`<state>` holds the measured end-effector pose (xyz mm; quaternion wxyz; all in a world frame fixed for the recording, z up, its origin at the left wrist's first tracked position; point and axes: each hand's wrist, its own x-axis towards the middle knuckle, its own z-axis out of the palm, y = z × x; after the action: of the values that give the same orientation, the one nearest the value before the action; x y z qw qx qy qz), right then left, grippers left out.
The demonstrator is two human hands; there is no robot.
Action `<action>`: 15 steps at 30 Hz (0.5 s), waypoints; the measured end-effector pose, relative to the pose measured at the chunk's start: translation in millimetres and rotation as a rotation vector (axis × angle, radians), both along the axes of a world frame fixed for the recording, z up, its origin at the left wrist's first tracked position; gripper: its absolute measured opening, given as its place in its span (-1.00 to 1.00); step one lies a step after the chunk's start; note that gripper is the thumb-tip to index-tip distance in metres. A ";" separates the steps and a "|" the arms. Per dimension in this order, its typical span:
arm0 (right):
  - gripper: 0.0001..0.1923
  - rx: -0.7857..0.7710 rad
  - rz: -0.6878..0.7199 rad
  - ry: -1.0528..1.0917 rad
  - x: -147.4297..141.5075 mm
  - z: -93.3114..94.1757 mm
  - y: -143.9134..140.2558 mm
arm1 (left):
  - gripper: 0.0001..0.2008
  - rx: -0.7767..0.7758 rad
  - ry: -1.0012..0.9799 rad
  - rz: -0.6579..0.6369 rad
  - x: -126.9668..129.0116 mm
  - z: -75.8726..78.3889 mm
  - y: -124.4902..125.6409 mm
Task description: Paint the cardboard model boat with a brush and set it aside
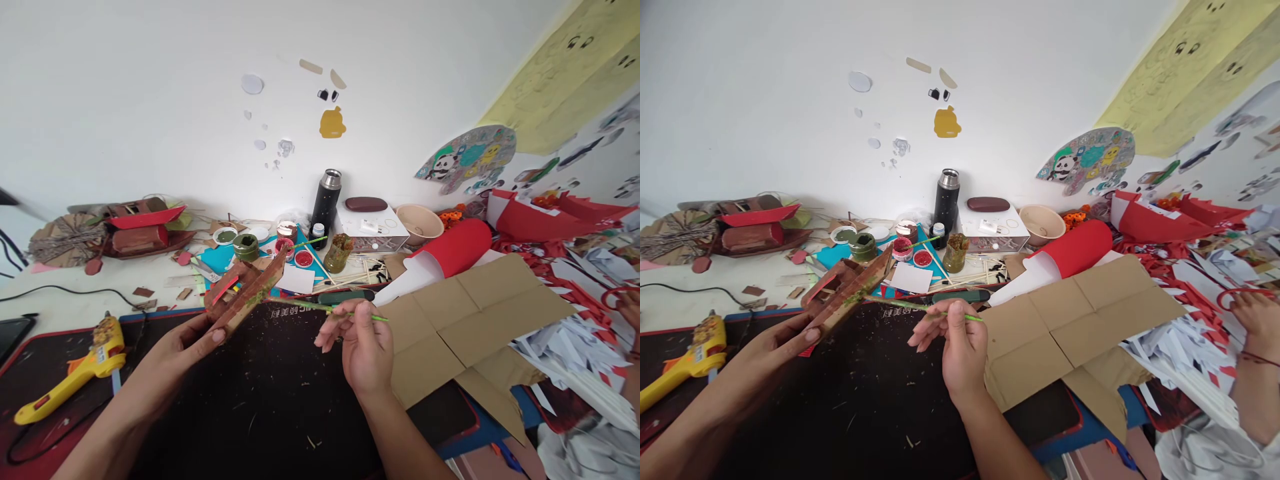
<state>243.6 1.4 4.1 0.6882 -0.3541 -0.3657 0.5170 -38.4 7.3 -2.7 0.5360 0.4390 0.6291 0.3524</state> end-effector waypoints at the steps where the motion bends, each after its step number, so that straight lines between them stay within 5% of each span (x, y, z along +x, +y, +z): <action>1: -0.50 -0.001 0.024 0.009 -2.1 -1.0 -2.0 | -0.06 -0.005 0.001 -0.001 -0.1 -0.3 0.2; 6: -0.52 0.006 0.084 0.019 -6.4 -4.0 -4.5 | -0.09 -0.007 -0.012 0.013 0.5 -0.1 -0.4; 15: -0.47 -0.010 -0.088 -0.011 10.9 2.2 13.6 | -0.10 -0.006 0.013 -0.016 -1.5 0.4 -0.9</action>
<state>254.5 15.0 6.3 0.7064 -0.3760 -0.3508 0.4864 -39.9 6.4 -2.3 0.5358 0.4448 0.6302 0.3433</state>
